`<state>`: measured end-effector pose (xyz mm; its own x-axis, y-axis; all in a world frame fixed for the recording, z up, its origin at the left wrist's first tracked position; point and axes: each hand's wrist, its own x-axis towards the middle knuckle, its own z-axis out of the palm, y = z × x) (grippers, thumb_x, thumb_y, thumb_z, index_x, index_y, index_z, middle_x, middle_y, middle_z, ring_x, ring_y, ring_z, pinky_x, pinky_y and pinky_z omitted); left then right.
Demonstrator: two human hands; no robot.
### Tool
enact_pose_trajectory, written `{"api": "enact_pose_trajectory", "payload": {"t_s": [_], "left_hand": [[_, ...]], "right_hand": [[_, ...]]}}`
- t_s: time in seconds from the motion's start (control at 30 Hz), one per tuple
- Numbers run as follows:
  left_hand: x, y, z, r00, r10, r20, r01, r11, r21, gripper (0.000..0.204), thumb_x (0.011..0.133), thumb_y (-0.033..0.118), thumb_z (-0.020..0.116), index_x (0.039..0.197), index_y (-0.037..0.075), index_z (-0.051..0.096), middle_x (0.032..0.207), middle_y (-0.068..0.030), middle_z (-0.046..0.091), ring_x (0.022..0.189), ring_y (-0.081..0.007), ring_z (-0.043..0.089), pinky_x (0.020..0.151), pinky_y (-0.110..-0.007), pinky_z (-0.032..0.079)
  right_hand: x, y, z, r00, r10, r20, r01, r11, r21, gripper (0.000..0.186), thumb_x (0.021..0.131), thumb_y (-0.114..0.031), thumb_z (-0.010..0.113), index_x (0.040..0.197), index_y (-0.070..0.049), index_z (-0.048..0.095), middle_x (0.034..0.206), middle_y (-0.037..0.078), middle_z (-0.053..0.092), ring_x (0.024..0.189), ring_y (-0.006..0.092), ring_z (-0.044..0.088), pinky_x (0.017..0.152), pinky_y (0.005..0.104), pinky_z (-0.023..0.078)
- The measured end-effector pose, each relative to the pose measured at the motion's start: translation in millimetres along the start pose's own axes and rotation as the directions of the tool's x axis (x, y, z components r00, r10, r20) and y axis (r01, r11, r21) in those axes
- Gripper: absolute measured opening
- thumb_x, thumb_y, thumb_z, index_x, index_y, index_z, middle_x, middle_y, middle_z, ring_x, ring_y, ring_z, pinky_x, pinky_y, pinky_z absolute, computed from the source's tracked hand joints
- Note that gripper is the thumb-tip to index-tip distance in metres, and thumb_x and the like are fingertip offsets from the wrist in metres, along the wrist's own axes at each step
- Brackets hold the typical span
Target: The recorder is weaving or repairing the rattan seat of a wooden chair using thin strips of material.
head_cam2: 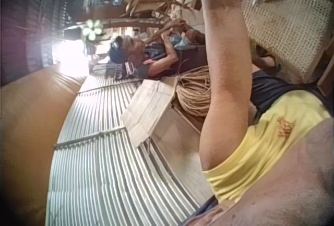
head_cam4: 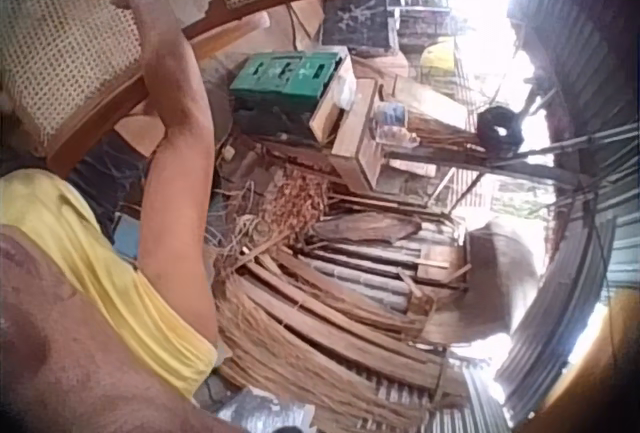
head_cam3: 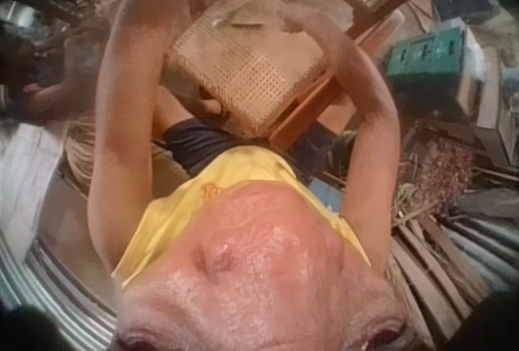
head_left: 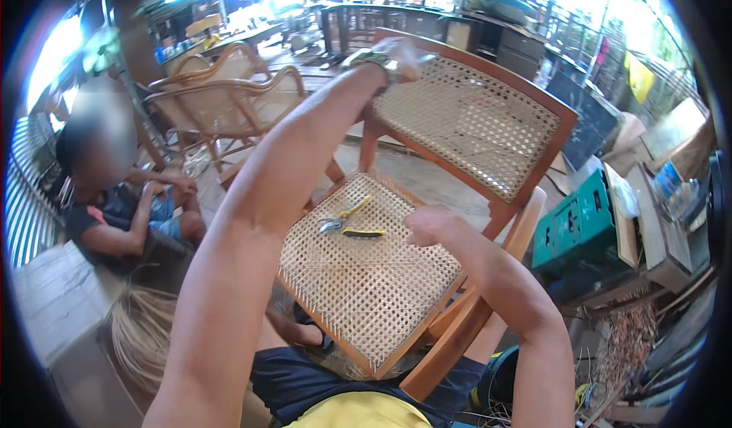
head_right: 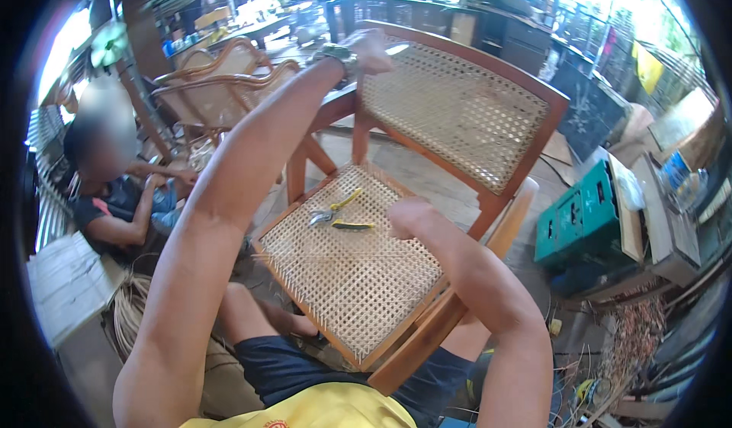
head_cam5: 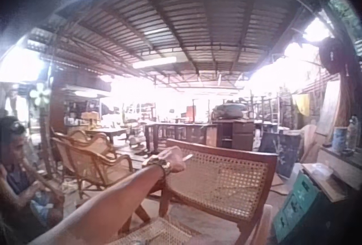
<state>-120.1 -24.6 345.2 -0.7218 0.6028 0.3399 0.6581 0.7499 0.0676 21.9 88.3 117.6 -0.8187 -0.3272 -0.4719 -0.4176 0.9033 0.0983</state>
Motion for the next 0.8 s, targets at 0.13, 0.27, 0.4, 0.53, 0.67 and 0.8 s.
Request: {"api": "enact_pose_trajectory", "payload": {"t_s": [0.13,0.27,0.4,0.53,0.67,0.8], "left_hand": [[-39,-117,-6,0.924,-0.184,0.335,-0.057,0.801,0.595,0.025,0.07,0.023,0.068,0.066,-0.001,0.069,0.068,-0.0104,0.067,0.056,-0.0184,0.061,0.051,-0.038,0.049],[-71,-100,-9,0.854,-0.376,0.359,0.411,0.911,-0.023,0.03,0.073,0.021,0.069,0.091,-0.002,0.071,0.063,-0.0073,0.062,0.049,-0.0158,0.056,0.044,-0.033,0.045],[-82,-43,-3,0.996,0.038,0.08,-0.003,0.92,-0.392,0.049,0.076,0.023,0.065,0.116,-0.005,0.063,0.083,-0.0142,0.071,0.069,-0.0167,0.067,0.063,-0.034,0.054],[-99,59,3,0.925,0.373,-0.068,-0.376,0.877,-0.299,0.047,0.079,0.022,0.065,0.118,-0.003,0.061,0.095,-0.0187,0.071,0.085,-0.0285,0.071,0.076,-0.039,0.057],[-162,124,12,0.891,0.445,0.092,-0.358,0.812,-0.461,0.048,0.083,0.021,0.065,0.129,0.006,0.063,0.101,-0.022,0.071,0.091,-0.032,0.07,0.084,-0.044,0.056],[-221,147,65,0.892,0.451,0.042,-0.324,0.7,-0.637,0.027,0.087,0.024,0.068,0.11,0.011,0.074,0.095,-0.0159,0.072,0.09,-0.0332,0.068,0.08,-0.045,0.053]], "right_hand": [[-2,-21,-17,0.998,0.045,0.037,-0.045,0.999,-0.004,0.041,0.091,-0.041,0.066,0.119,-0.012,0.067,0.117,0.013,0.069,0.111,0.0316,0.065,0.091,0.0459,0.053],[4,-11,2,0.997,0.033,0.066,-0.034,0.999,0.0,0.04,0.091,-0.042,0.067,0.117,-0.011,0.068,0.114,0.013,0.07,0.11,0.0319,0.066,0.091,0.046,0.053],[10,-22,0,0.994,-0.007,0.105,0.019,0.994,-0.112,0.041,0.091,-0.042,0.067,0.116,-0.01,0.068,0.111,0.013,0.071,0.106,0.0324,0.068,0.089,0.0451,0.055],[7,-15,9,0.996,0.01,0.083,-0.004,0.997,-0.076,0.035,0.091,-0.038,0.067,0.11,-0.009,0.071,0.11,0.013,0.072,0.103,0.0314,0.069,0.086,0.0441,0.056],[3,-3,20,0.992,0.098,0.086,-0.09,0.992,-0.09,0.031,0.089,-0.034,0.068,0.105,-0.008,0.073,0.107,0.012,0.073,0.099,0.0297,0.07,0.082,0.0426,0.057],[14,10,22,0.978,0.176,0.113,-0.156,0.973,-0.17,0.027,0.084,-0.029,0.069,0.1,-0.007,0.075,0.103,0.01,0.074,0.095,0.0278,0.071,0.078,0.0413,0.058]]}}
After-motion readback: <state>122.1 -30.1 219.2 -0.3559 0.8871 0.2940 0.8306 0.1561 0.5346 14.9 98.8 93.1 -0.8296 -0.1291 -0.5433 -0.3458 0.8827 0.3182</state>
